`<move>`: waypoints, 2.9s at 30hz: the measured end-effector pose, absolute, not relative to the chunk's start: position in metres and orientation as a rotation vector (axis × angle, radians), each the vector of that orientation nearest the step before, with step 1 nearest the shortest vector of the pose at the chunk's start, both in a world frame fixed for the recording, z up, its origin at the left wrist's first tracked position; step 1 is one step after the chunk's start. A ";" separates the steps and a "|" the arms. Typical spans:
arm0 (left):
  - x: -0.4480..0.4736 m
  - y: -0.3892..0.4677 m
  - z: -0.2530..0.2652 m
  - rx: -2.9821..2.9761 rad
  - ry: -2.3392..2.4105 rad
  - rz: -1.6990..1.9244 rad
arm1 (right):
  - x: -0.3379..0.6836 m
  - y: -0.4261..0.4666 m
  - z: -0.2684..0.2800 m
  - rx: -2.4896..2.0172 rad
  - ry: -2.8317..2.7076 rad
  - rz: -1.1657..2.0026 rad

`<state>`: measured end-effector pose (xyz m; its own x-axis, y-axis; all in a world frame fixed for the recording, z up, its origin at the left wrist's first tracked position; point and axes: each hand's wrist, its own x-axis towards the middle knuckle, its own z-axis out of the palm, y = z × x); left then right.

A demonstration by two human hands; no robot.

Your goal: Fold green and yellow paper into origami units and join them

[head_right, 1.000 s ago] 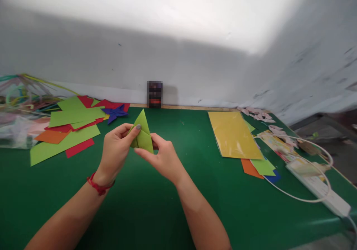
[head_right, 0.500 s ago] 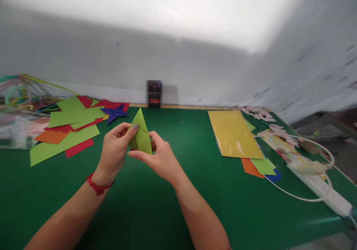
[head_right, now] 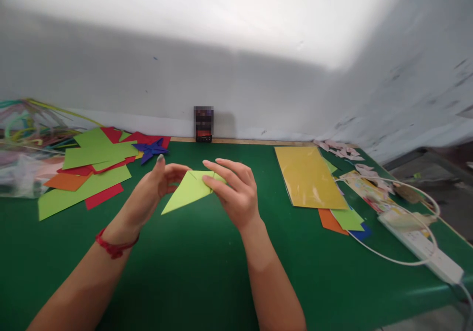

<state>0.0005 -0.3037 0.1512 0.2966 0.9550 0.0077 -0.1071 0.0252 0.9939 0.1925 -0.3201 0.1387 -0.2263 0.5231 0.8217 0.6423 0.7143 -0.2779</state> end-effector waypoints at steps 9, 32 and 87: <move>0.002 -0.302 0.145 1.331 0.966 1.075 | 0.182 -0.313 0.137 -1.140 -1.736 0.042; 0.007 -0.295 0.128 1.847 1.055 1.038 | 0.182 -0.300 0.125 -1.189 -1.591 0.986; 0.040 -0.285 0.086 1.005 1.124 1.748 | 0.123 -0.302 0.074 -1.043 -1.198 0.644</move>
